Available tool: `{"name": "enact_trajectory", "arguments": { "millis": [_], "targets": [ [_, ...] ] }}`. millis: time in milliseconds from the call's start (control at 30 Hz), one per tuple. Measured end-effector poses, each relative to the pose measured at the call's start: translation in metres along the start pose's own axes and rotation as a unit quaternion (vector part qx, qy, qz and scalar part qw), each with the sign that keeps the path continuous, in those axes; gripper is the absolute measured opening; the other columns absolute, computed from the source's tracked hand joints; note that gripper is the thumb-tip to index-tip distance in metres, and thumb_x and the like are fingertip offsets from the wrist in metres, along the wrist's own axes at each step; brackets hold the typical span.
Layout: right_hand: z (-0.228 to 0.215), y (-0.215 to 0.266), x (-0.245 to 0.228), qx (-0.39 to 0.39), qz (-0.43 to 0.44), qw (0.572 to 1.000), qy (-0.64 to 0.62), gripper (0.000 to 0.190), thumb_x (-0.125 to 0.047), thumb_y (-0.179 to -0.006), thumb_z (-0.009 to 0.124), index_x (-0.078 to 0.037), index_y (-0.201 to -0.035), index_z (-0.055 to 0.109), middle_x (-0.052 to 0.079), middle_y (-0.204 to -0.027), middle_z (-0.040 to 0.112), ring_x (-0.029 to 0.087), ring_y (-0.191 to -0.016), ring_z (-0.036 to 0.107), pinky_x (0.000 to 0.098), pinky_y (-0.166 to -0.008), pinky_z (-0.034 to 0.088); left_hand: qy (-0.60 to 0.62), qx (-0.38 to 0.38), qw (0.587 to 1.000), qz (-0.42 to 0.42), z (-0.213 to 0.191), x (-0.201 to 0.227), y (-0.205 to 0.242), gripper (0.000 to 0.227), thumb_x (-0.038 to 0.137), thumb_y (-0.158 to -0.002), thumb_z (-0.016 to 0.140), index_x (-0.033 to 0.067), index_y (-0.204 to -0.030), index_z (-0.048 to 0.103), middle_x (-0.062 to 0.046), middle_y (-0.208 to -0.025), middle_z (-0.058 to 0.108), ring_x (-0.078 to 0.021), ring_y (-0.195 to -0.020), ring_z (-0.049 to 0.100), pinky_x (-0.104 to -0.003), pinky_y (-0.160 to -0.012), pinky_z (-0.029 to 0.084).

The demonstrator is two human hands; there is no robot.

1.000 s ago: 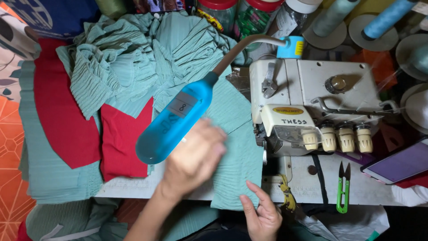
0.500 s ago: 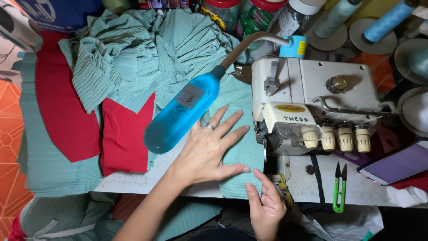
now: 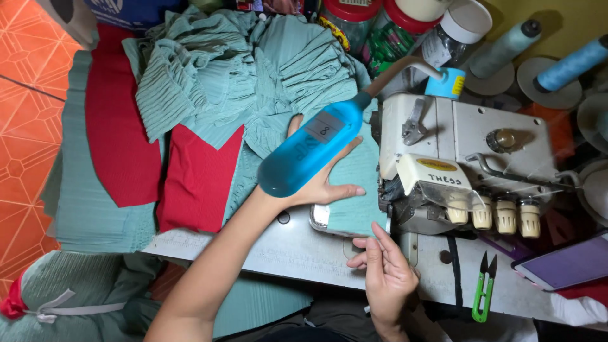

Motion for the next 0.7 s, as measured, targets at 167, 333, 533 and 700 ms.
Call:
{"name": "enact_trajectory", "arguments": {
  "millis": [167,333,533,700],
  "targets": [
    [-0.001,-0.006,0.003,0.015,-0.016,0.999,0.05,0.031,-0.009,-0.095,0.054,-0.001,-0.125,0.061,0.011,-0.068,0.068,0.009,-0.038,0.052,0.017,-0.047,0.046,0.027,0.119,0.992,-0.009,0.009,-0.02,-0.008,0.082,0.077,-0.072,0.06,0.0141,-0.125,0.056,-0.01,-0.113,0.067,-0.0374,-0.116,0.054,-0.059,-0.107,0.02],
    [0.0,-0.011,-0.011,-0.008,-0.023,0.995,0.097,0.035,-0.01,-0.093,0.055,-0.004,-0.127,0.06,0.006,-0.057,0.064,0.008,-0.034,0.041,0.0189,-0.037,0.042,0.054,0.132,0.986,-0.083,0.002,-0.024,-0.013,0.078,0.067,-0.071,0.068,0.0157,-0.127,0.052,-0.001,-0.125,0.061,-0.0301,-0.106,0.06,-0.055,-0.1,0.025],
    [-0.007,0.01,-0.013,-0.04,-0.04,0.993,0.107,0.039,-0.01,-0.092,0.057,-0.004,-0.13,0.057,0.0,-0.056,0.064,0.004,-0.033,0.042,0.0167,-0.037,0.042,0.129,0.022,0.976,-0.171,0.025,-0.052,-0.003,0.077,0.047,-0.075,0.065,0.0254,-0.144,0.038,-0.006,-0.143,0.048,-0.0347,-0.123,0.051,-0.052,-0.099,0.02],
    [-0.019,0.045,-0.001,-0.053,-0.061,0.987,0.139,0.034,-0.017,-0.089,0.058,-0.012,-0.123,0.061,-0.005,-0.053,0.07,-0.001,-0.028,0.048,0.0114,-0.033,0.05,0.206,0.081,0.964,-0.146,0.006,-0.035,0.034,0.062,0.029,-0.081,0.061,0.0196,-0.14,0.047,-0.004,-0.141,0.055,-0.0239,-0.127,0.055,-0.047,-0.101,0.034]
  ]
}}
Point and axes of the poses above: each hand's wrist, its own y-axis away from the middle knuckle, its own z-axis out of the palm, x = y × z, the point moved 5 cm from there along -y, towards the middle knuckle
